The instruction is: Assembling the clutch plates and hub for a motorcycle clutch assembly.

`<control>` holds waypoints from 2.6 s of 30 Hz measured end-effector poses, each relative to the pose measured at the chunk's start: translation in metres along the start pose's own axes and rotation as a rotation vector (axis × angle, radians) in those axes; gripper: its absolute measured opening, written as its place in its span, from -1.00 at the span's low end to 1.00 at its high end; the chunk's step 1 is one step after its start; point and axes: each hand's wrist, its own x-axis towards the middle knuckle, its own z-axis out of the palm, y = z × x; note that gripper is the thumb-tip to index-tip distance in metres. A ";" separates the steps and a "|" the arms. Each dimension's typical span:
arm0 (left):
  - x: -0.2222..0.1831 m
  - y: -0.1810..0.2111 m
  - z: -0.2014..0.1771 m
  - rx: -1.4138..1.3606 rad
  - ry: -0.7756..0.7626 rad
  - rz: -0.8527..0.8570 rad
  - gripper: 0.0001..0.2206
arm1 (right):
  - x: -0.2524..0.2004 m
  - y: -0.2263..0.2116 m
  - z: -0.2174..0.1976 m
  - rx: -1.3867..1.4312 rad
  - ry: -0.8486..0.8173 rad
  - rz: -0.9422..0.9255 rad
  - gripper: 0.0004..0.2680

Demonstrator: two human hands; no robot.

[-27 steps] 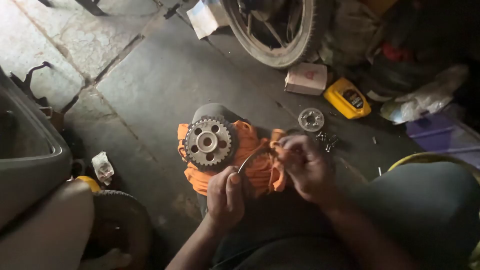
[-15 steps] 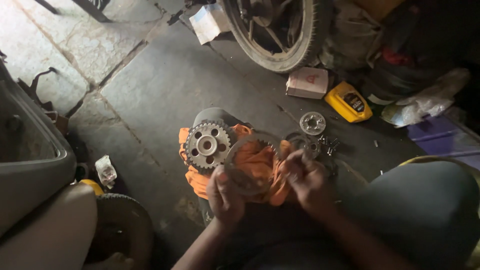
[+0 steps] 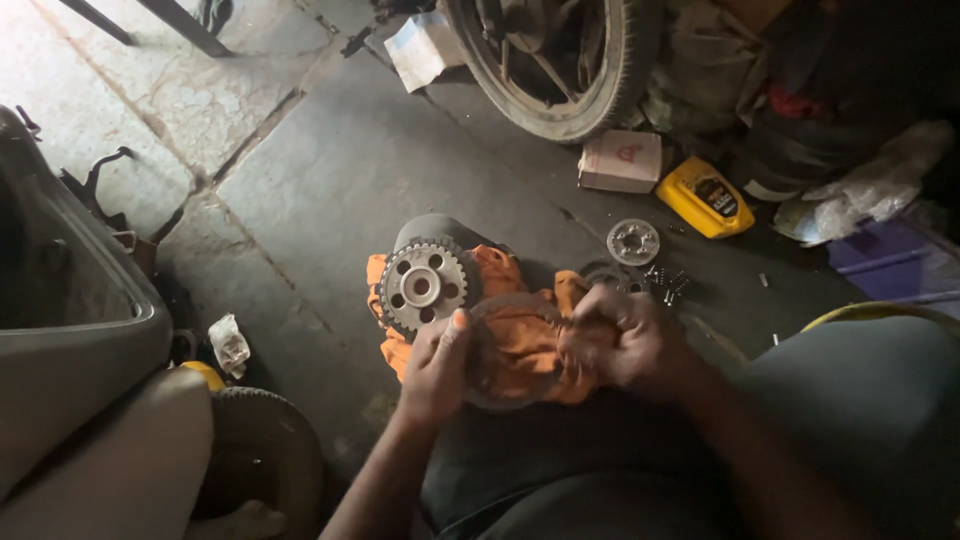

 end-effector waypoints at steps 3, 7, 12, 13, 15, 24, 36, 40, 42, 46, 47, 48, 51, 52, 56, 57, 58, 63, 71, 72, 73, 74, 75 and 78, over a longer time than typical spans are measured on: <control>-0.003 -0.014 0.026 0.055 0.237 0.199 -0.48 | 0.000 0.003 0.012 0.071 0.172 -0.002 -0.93; -0.004 -0.025 0.055 -0.270 0.250 0.275 -0.52 | -0.012 0.013 0.036 -0.010 0.391 -0.039 -0.92; 0.001 -0.056 0.056 -0.237 0.516 0.324 -0.53 | -0.033 0.041 0.050 0.093 0.418 0.068 -0.92; 0.001 -0.063 0.053 -0.234 0.522 0.328 -0.53 | -0.033 0.035 0.045 0.096 0.411 0.065 -0.92; 0.001 -0.075 0.046 -0.272 0.504 0.349 -0.65 | -0.027 0.022 0.036 0.187 0.414 0.065 -0.89; 0.009 0.010 0.017 -0.082 -0.088 -0.142 -0.59 | -0.030 0.021 0.004 -0.040 0.060 -0.003 -0.88; 0.009 0.012 0.071 -0.279 0.203 0.178 -0.48 | -0.037 0.030 0.043 0.224 0.470 0.163 -0.92; 0.013 -0.007 0.086 -0.394 0.352 0.220 -0.53 | -0.034 0.004 0.055 0.442 0.479 0.376 -0.91; 0.015 -0.011 0.091 -0.493 0.385 0.334 -0.56 | -0.033 -0.005 0.060 0.497 0.412 0.578 -0.88; 0.012 -0.024 0.081 -0.527 0.449 0.203 -0.61 | -0.033 0.009 0.067 0.441 0.363 0.535 -0.84; 0.012 -0.030 0.077 -0.471 0.420 0.211 -0.64 | -0.031 0.011 0.068 0.431 0.317 0.561 -0.83; 0.009 -0.039 0.078 -0.418 0.379 0.199 -0.66 | -0.035 0.014 0.068 0.427 0.288 0.601 -0.82; -0.013 -0.016 0.070 -0.090 0.246 0.306 -0.49 | -0.041 0.014 0.082 0.261 0.206 0.451 -0.83; -0.017 -0.017 0.068 -0.095 0.230 0.275 -0.49 | -0.049 0.011 0.081 0.272 0.229 0.477 -0.83; -0.012 -0.004 0.070 0.442 0.131 0.437 -0.44 | -0.051 -0.009 0.064 0.322 0.252 0.116 -0.83; -0.010 0.001 0.072 0.642 0.149 0.508 -0.44 | -0.048 -0.015 0.059 0.340 0.296 0.034 -0.82; -0.014 -0.004 0.069 0.635 0.145 0.492 -0.44 | -0.049 -0.010 0.061 0.342 0.299 0.052 -0.82; -0.021 -0.003 0.069 0.603 0.225 0.505 -0.49 | -0.048 0.012 0.060 -0.170 0.015 -0.116 -0.83; 0.006 -0.047 0.045 -0.092 0.253 0.133 -0.60 | -0.029 -0.001 0.015 -0.132 -0.383 -0.222 -0.84; 0.013 -0.049 0.044 -0.098 0.247 0.041 -0.58 | -0.022 -0.006 0.001 -0.125 -0.428 -0.156 -0.83; 0.025 -0.039 0.051 -0.105 0.253 0.033 -0.58 | -0.015 -0.007 -0.016 -0.122 -0.435 -0.147 -0.83; 0.034 -0.029 0.058 -0.125 0.201 0.029 -0.60 | -0.010 -0.007 -0.032 -0.044 -0.347 0.005 -0.82; 0.044 -0.019 0.065 -0.146 0.149 0.025 -0.59 | -0.005 -0.007 -0.047 0.032 -0.256 0.155 -0.80; 0.043 -0.025 0.057 -0.264 0.186 -0.010 -0.59 | -0.009 0.036 -0.086 -0.372 0.080 0.248 -0.84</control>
